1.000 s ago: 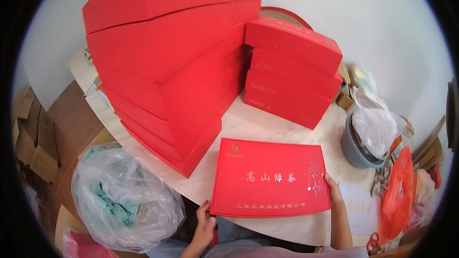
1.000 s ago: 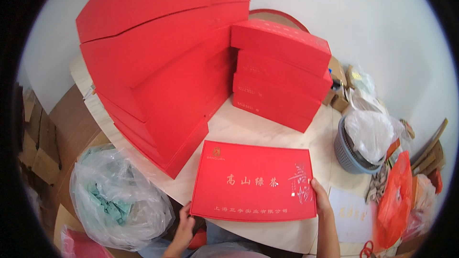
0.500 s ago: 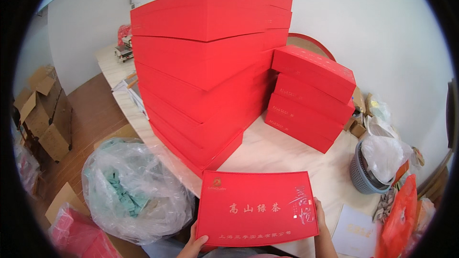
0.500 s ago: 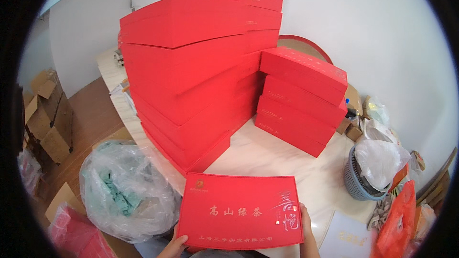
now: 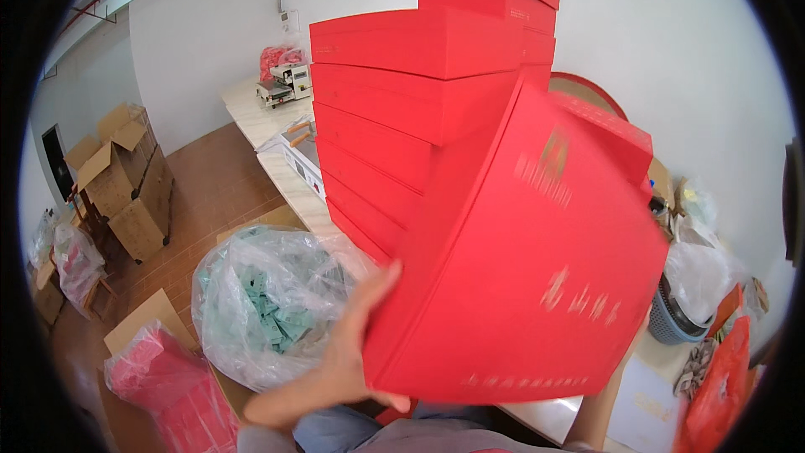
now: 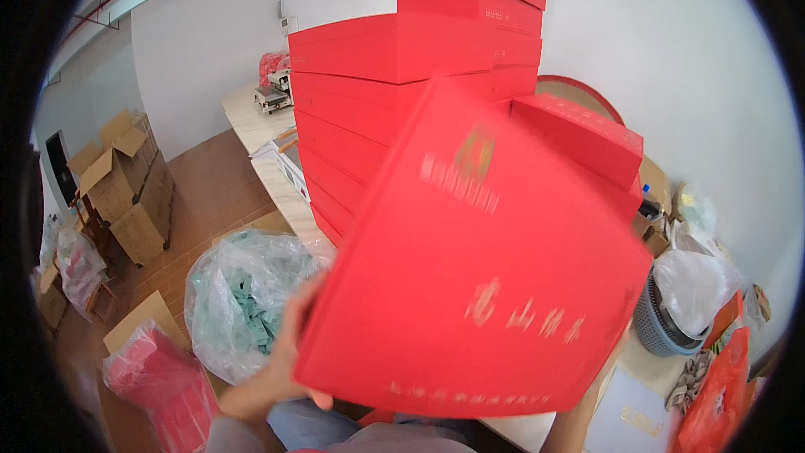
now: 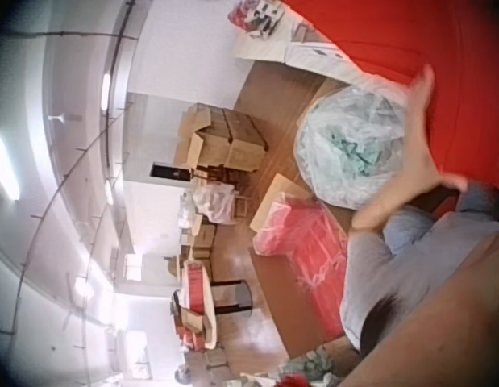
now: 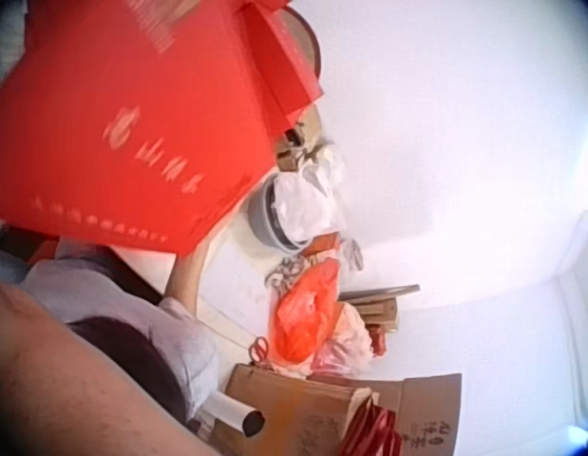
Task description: The person takes small, light-green packets from a large plastic bag and places them into a red box with a clear window. They arrange the packets neatly inside the box, close the lid, and stack the finished box with others.
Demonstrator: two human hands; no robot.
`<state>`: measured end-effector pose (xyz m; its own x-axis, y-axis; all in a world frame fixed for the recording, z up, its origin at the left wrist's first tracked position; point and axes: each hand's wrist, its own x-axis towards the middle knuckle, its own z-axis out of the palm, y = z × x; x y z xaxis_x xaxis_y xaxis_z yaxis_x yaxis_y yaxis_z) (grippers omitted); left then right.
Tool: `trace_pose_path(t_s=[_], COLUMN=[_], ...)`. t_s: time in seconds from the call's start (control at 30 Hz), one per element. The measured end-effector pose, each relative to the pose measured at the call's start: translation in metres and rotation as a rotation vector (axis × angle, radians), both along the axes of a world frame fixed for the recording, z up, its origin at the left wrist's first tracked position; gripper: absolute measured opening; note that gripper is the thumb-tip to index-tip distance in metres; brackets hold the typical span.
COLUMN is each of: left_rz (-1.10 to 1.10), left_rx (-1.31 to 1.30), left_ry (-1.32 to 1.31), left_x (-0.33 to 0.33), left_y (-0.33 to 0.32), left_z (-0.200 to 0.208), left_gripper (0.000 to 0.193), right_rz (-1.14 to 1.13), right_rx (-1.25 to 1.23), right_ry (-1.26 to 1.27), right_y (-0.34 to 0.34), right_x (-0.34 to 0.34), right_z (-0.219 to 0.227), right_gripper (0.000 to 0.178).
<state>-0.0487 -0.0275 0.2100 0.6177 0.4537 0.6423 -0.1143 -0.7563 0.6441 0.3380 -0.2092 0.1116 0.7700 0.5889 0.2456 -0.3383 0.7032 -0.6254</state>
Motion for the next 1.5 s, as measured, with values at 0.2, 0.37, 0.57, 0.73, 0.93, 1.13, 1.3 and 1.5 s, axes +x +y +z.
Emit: trace_pose_path(t_s=[0.2,0.37,0.57,0.73,0.93,1.13,1.3,1.5], left_rz=[-0.048,0.371,0.588,0.588,0.62,0.599,0.709,0.779], left_rx=[0.2,0.129,-0.064,0.08,0.084,0.14,0.345,0.271], left_ry=[-0.403,-0.591,-0.347,-0.129,-0.132,0.027,0.341,0.504], left_x=[0.048,0.069,0.076,0.095,0.121,0.116,0.057,-0.06], left_y=[0.075,0.183,0.246,0.265,0.273,0.277,0.295,0.263], left_z=[0.142,0.243,0.267,0.238,0.228,0.213,0.192,0.112], left_gripper=[0.076,0.07,0.101,0.104,0.102,0.09,0.088,0.08], right_rz=[0.05,0.244,0.293,0.079,0.123,-0.171,-0.506,-0.399], right_rx=[0.218,0.299,0.193,-0.156,-0.303,-0.411,-0.244,0.889], right_ry=[-0.184,-0.231,-0.51,-0.826,-0.99,-1.07,-1.262,-1.216], right_y=[0.052,0.111,0.177,0.222,0.266,0.316,0.311,0.174], right_x=[0.001,-0.012,-0.04,-0.044,-0.033,-0.034,-0.051,-0.114], right_z=[0.152,0.244,0.308,0.317,0.329,0.319,0.309,0.322], right_gripper=[0.05,0.042,0.058,0.081,0.071,0.06,0.049,0.037])
